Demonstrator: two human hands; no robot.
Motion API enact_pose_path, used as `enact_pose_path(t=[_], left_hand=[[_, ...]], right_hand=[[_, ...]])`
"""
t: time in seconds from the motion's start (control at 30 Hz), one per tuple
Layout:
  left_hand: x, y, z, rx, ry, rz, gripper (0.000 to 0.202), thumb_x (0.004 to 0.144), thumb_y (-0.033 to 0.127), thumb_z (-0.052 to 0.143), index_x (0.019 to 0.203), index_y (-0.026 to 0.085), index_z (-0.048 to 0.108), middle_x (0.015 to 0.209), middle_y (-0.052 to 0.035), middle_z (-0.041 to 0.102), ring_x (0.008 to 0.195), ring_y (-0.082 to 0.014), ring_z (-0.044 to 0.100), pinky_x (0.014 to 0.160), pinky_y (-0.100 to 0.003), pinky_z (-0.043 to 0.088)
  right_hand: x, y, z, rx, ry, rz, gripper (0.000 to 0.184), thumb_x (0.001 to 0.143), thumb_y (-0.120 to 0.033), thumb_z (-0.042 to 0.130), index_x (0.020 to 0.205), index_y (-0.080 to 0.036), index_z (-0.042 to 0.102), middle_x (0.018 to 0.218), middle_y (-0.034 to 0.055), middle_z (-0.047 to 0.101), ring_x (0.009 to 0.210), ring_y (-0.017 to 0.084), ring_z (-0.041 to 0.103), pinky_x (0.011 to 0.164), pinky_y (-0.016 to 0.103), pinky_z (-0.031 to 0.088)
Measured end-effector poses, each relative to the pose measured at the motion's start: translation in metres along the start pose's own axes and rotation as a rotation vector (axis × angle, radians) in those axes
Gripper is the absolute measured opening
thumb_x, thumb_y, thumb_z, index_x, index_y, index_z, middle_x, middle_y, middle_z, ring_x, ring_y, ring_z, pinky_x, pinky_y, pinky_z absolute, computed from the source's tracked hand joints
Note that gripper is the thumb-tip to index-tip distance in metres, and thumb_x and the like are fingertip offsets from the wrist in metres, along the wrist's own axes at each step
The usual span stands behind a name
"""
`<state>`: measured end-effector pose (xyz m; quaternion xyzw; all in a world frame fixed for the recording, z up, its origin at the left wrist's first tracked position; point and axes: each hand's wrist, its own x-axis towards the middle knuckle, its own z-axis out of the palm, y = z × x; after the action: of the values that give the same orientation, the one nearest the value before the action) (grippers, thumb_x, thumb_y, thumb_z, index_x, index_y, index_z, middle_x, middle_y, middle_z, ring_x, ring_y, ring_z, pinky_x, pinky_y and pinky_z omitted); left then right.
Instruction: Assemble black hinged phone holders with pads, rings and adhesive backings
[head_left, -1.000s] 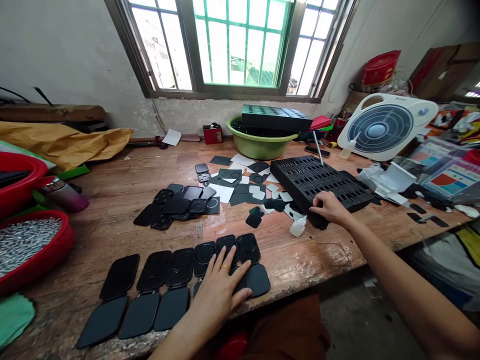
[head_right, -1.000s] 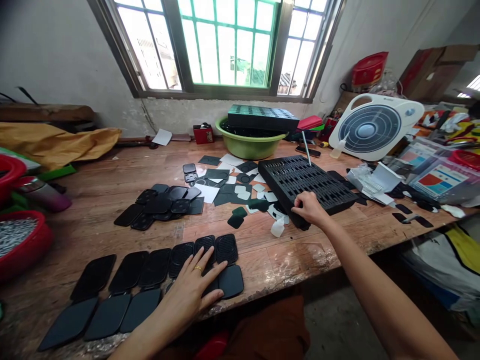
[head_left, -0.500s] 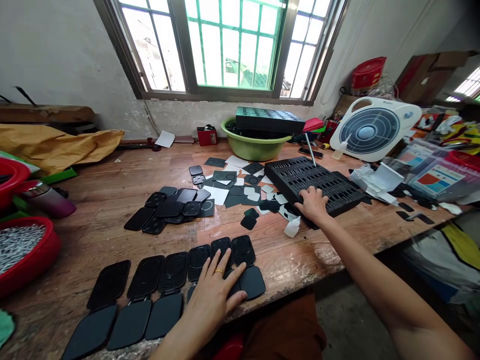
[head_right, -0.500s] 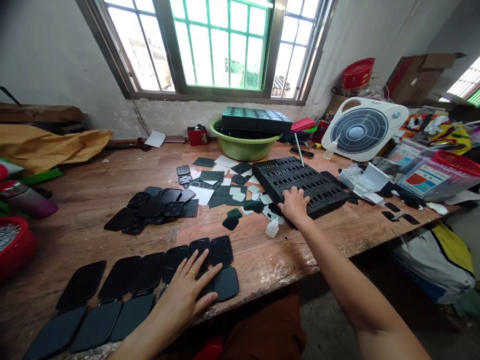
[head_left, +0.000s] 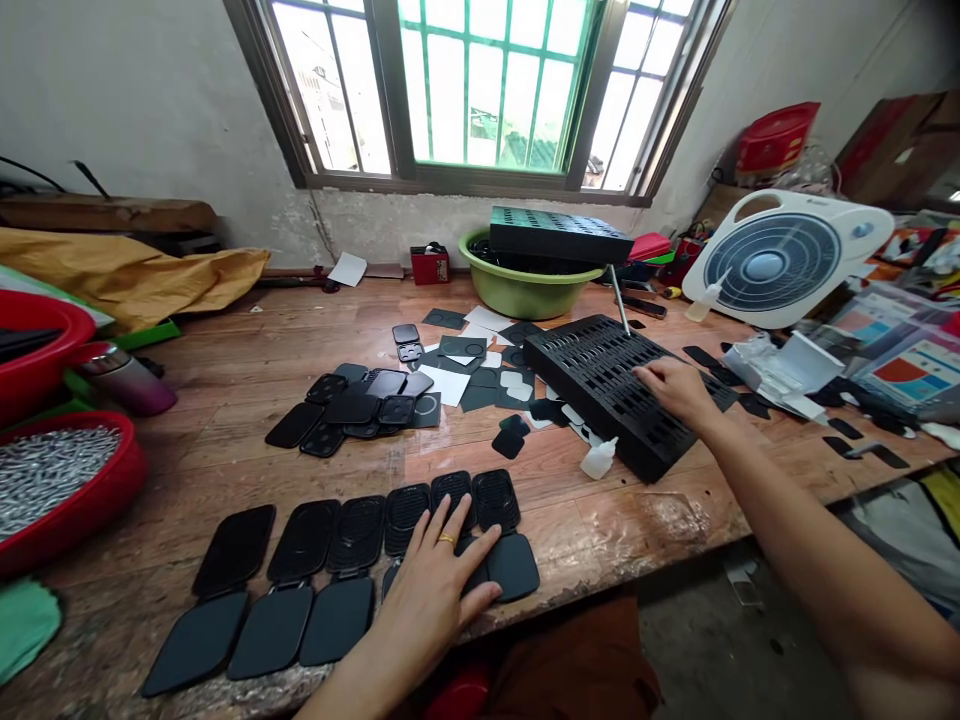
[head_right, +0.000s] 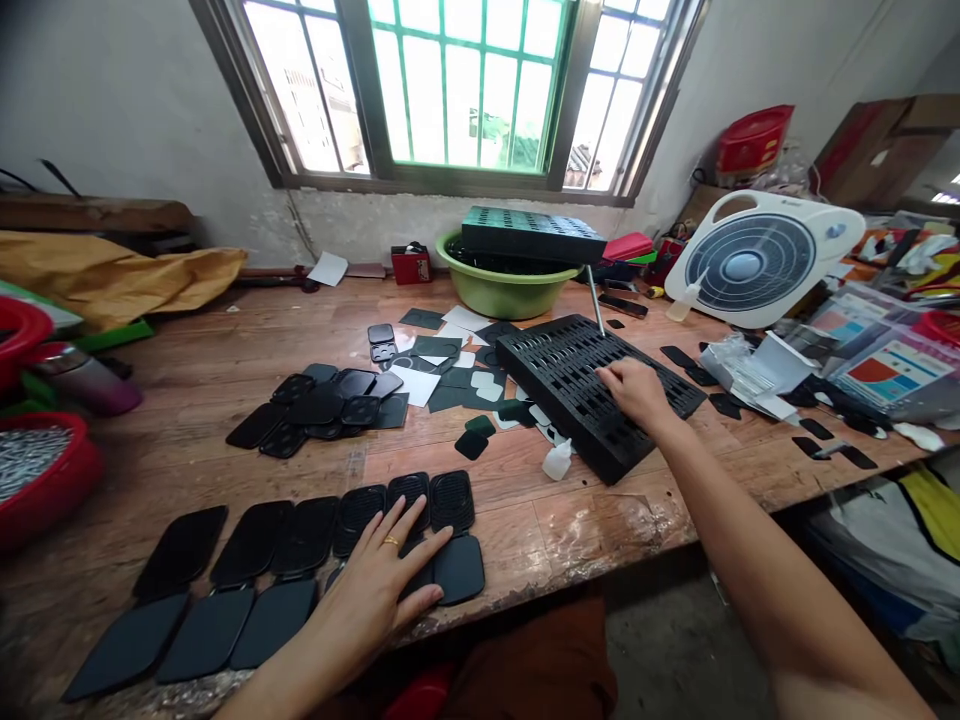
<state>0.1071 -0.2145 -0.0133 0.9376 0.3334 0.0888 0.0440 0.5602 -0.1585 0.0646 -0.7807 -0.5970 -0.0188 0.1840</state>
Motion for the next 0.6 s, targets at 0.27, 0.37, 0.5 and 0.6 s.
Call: enact_pose_path(t=[0.27,0.37,0.5,0.6], left_hand=[[0.002,0.005,-0.009,-0.046,-0.035,-0.02,0.06,0.083,0.045,0.063,0.138,0.039,0.042,0.151,-0.0124,0.028,0.136,-0.0395,0.027,0.103,-0.06,0.034],[0.002,0.007,-0.011,-0.063,-0.024,-0.036,0.06,0.082,0.044,0.065,0.138,0.038,0.043,0.152,-0.0117,0.026,0.137,-0.0392,0.025,0.104,-0.059,0.032],[0.003,0.009,-0.015,-0.093,-0.053,-0.061,0.059,0.081,0.044,0.066,0.136,0.038,0.046,0.151,-0.0123,0.028,0.137,-0.0398,0.026,0.104,-0.06,0.032],[0.003,0.01,-0.019,-0.111,-0.086,-0.075,0.059,0.082,0.044,0.065,0.136,0.037,0.045,0.15,-0.0141,0.028,0.137,-0.0405,0.025,0.103,-0.062,0.032]], right_hand=[[0.057,-0.009,0.03,0.241,0.058,0.346,0.027,0.083,-0.033,0.066,0.071,-0.01,0.059,0.06,-0.0024,0.051,0.059,0.008,0.049,0.068,0.024,0.045],[0.046,-0.017,0.024,0.43,0.187,0.367,0.027,0.08,-0.035,0.065,0.075,-0.009,0.062,0.059,-0.0016,0.051,0.054,0.007,0.045,0.056,0.02,0.04],[0.017,-0.035,-0.008,0.715,0.328,0.317,0.038,0.078,-0.045,0.057,0.089,-0.009,0.063,0.075,0.0034,0.058,0.057,0.008,0.048,0.047,0.018,0.037],[-0.02,-0.068,-0.033,0.873,0.32,0.225,0.041,0.075,-0.049,0.062,0.094,-0.012,0.064,0.085,0.0051,0.061,0.06,0.007,0.052,0.05,0.017,0.042]])
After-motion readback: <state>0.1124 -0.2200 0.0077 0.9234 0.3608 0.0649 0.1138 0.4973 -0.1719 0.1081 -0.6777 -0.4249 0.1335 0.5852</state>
